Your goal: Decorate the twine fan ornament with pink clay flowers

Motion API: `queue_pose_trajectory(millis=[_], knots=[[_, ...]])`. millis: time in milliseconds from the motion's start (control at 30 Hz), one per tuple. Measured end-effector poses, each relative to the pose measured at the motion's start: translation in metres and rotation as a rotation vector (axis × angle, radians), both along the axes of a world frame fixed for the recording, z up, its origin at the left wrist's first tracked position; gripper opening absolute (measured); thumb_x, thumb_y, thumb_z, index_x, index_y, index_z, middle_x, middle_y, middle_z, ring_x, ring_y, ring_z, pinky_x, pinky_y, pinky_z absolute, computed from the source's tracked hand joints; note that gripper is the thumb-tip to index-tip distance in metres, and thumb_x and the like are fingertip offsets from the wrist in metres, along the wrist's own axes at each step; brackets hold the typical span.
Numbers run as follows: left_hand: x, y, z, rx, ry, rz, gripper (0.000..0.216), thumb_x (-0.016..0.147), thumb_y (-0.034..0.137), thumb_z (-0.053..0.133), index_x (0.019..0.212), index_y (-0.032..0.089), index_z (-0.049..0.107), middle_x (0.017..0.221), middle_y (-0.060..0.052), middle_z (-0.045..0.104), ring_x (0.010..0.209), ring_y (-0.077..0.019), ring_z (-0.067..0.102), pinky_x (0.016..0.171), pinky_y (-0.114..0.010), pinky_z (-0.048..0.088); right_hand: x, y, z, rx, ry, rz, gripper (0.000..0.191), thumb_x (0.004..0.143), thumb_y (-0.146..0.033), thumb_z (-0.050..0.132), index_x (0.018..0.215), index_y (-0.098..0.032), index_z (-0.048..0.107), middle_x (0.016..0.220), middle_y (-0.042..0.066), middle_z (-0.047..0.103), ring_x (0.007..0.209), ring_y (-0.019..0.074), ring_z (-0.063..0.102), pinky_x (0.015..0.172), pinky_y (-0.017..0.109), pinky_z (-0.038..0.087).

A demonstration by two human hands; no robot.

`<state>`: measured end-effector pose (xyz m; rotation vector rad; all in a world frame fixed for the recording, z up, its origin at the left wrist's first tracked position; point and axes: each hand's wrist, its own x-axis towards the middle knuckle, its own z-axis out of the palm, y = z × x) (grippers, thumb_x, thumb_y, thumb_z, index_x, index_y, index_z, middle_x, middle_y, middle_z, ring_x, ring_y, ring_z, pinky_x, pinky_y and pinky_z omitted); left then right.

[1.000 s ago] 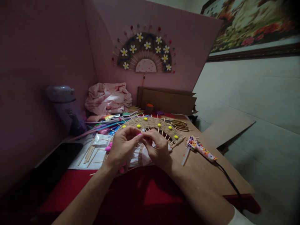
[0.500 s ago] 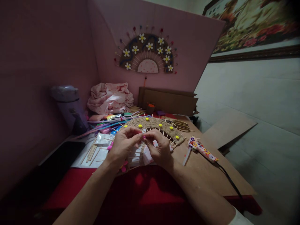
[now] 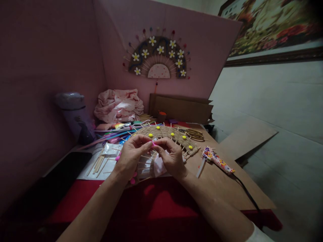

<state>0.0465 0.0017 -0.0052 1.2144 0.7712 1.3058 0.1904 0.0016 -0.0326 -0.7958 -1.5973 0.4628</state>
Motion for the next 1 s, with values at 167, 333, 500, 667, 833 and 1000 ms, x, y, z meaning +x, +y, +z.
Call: queue_pose_trajectory(millis=[167, 333, 500, 667, 833, 1000], knots=[[0.0017, 0.001, 0.0014, 0.029, 0.151, 0.035, 0.027, 0.072, 0.035, 0.069, 0.08, 0.011, 0.06, 0.057, 0.0, 0.059, 0.046, -0.0073, 0.05, 0.046, -0.019, 0.039, 0.0013, -0.0025, 0.005, 0.111, -0.055, -0.047, 0.005, 0.083, -0.018, 0.06, 0.088, -0.019, 0.061, 0.084, 0.002, 0.059, 0.077, 0.0135, 0.057, 0.068, 0.026, 0.047], [0.0017, 0.0006, 0.0019, 0.059, 0.154, -0.01, 0.025, 0.073, 0.035, 0.068, 0.08, 0.013, 0.057, 0.057, 0.001, 0.06, 0.048, -0.008, 0.052, 0.048, -0.02, 0.04, 0.0013, -0.0028, 0.0073, 0.118, -0.13, -0.063, 0.008, 0.084, -0.018, 0.058, 0.091, -0.02, 0.061, 0.083, 0.002, 0.059, 0.076, 0.014, 0.056, 0.067, 0.027, 0.047], [0.0008, 0.0006, 0.0021, 0.049, 0.157, 0.001, 0.022, 0.07, 0.03, 0.07, 0.076, 0.014, 0.057, 0.056, 0.002, 0.059, 0.047, -0.0074, 0.051, 0.047, -0.019, 0.039, 0.002, -0.0033, 0.0084, 0.195, -0.19, -0.048, 0.005, 0.084, -0.015, 0.058, 0.086, -0.019, 0.06, 0.082, 0.003, 0.059, 0.075, 0.0138, 0.055, 0.067, 0.027, 0.046], [0.0032, -0.0006, 0.0041, 0.018, 0.119, 0.0, 0.022, 0.066, 0.028, 0.072, 0.073, 0.014, 0.057, 0.056, 0.002, 0.059, 0.046, -0.0067, 0.05, 0.046, -0.018, 0.038, 0.0033, -0.0015, 0.0059, 0.216, -0.196, -0.032, 0.007, 0.085, -0.015, 0.056, 0.088, -0.02, 0.06, 0.083, 0.003, 0.06, 0.077, 0.0144, 0.057, 0.069, 0.028, 0.047], [0.005, -0.0018, 0.0043, -0.001, 0.073, 0.03, 0.02, 0.063, 0.023, 0.072, 0.069, 0.014, 0.055, 0.052, 0.004, 0.056, 0.045, -0.006, 0.048, 0.045, -0.018, 0.037, 0.0039, -0.0006, 0.0054, 0.23, -0.237, -0.014, 0.009, 0.085, -0.014, 0.055, 0.09, -0.02, 0.06, 0.083, 0.004, 0.06, 0.078, 0.015, 0.057, 0.068, 0.029, 0.048], [0.0046, -0.0011, 0.0031, -0.021, 0.032, 0.04, 0.018, 0.059, 0.019, 0.071, 0.064, 0.014, 0.054, 0.052, 0.004, 0.055, 0.043, -0.0048, 0.044, 0.043, -0.017, 0.033, 0.0045, -0.0003, 0.0039, 0.253, -0.267, -0.004, 0.009, 0.084, -0.014, 0.055, 0.088, -0.019, 0.061, 0.08, 0.003, 0.06, 0.072, 0.0137, 0.055, 0.065, 0.028, 0.047]])
